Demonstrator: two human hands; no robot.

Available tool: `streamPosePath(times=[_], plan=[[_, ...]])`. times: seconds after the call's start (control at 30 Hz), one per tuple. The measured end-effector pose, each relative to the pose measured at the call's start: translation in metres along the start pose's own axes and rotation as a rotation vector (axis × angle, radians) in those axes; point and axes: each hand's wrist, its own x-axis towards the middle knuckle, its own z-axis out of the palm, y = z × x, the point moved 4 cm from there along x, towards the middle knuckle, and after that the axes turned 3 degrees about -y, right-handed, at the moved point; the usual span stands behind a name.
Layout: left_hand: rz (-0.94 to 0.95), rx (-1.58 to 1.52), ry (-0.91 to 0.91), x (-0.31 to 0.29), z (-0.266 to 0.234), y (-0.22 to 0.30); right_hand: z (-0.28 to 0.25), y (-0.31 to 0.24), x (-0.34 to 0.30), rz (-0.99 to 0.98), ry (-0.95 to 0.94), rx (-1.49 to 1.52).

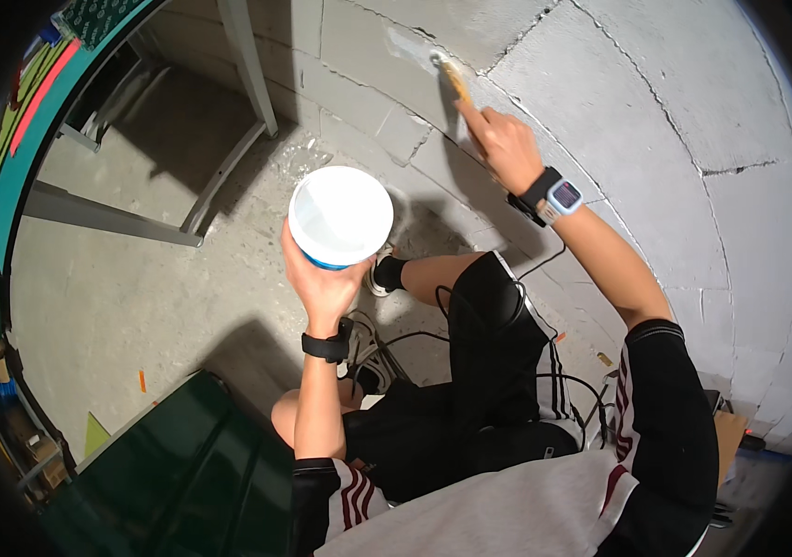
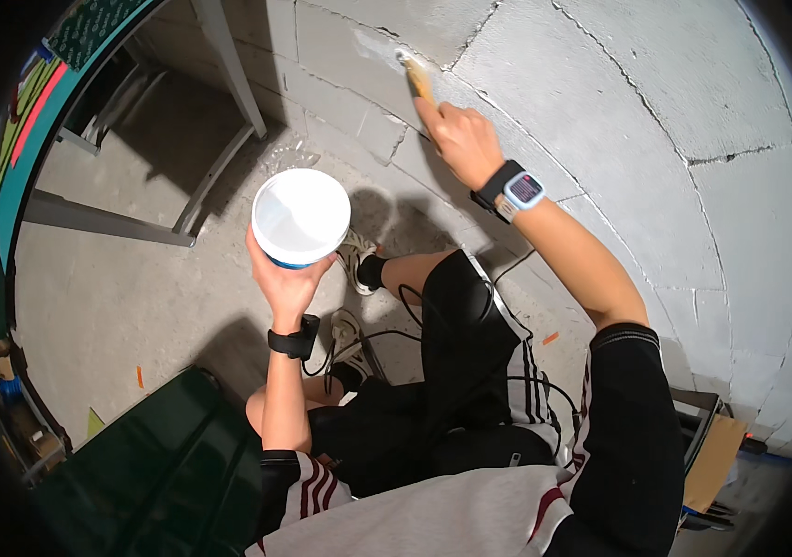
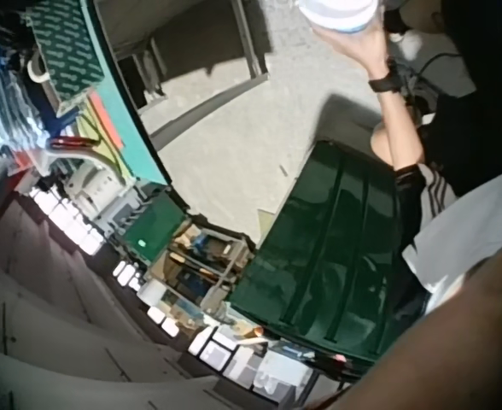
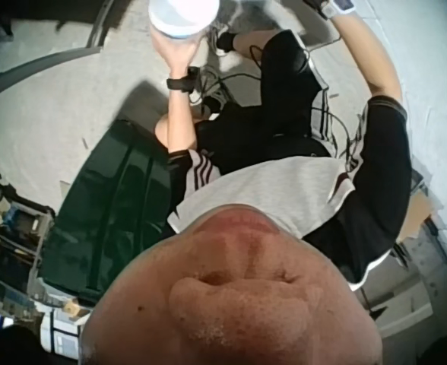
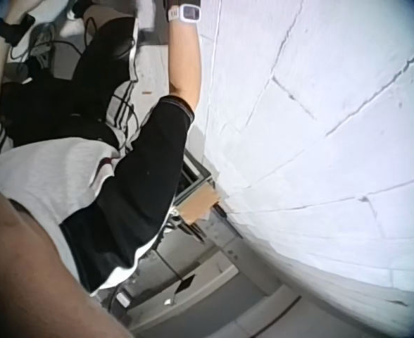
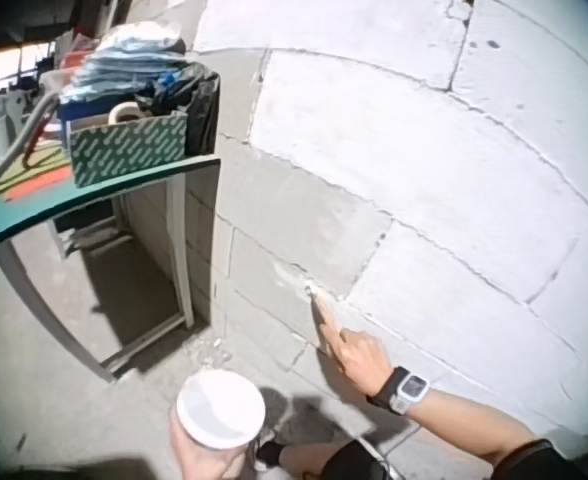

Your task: Painting a white coat onto a concrete block wall using a brush.

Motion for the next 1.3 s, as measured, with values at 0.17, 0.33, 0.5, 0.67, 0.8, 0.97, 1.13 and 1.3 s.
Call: streamPosePath(times=[0.17,0.33,0.5,0.67,0.8,0.97,1.13,1.3], plan=[[-0.006,0.041,0.035,0.006,-0.002,-0.001,-0.024,-0.003,-0.046,0.149,-0.025,-0.004],[0.029,0.008,0.012,0.003,0.008,-0.003,-0.03,-0.008,-0.048,0.003,0.014,0.066],[0.056,0.023,-0.036,-0.002,0.011,-0.001,-0.016,-0.018,-0.031,0.015,-0.02,-0.024],[-0.012,0.034,-0.019,0.0,0.006,-0.009,-0.003,-0.025,-0.025,0.088,-0.019,-0.089],[-0.013,0.052,-0.014,0.001,0.008,-0.008,0.006,-0.026,-0.028,0.114,-0.016,-0.073],[0.01,0.076,-0.023,0.002,0.008,-0.006,0.001,-0.032,-0.029,0.177,0.038,0.028],[-0.016,0.018,-0.023,0.003,0.005,-0.008,0.0,-0.033,-0.037,0.218,-0.001,0.029],[0.033,0.078,0.0,0.0,0.004,-0.003,-0.006,-0.035,-0.035,0.226,-0.032,0.033]])
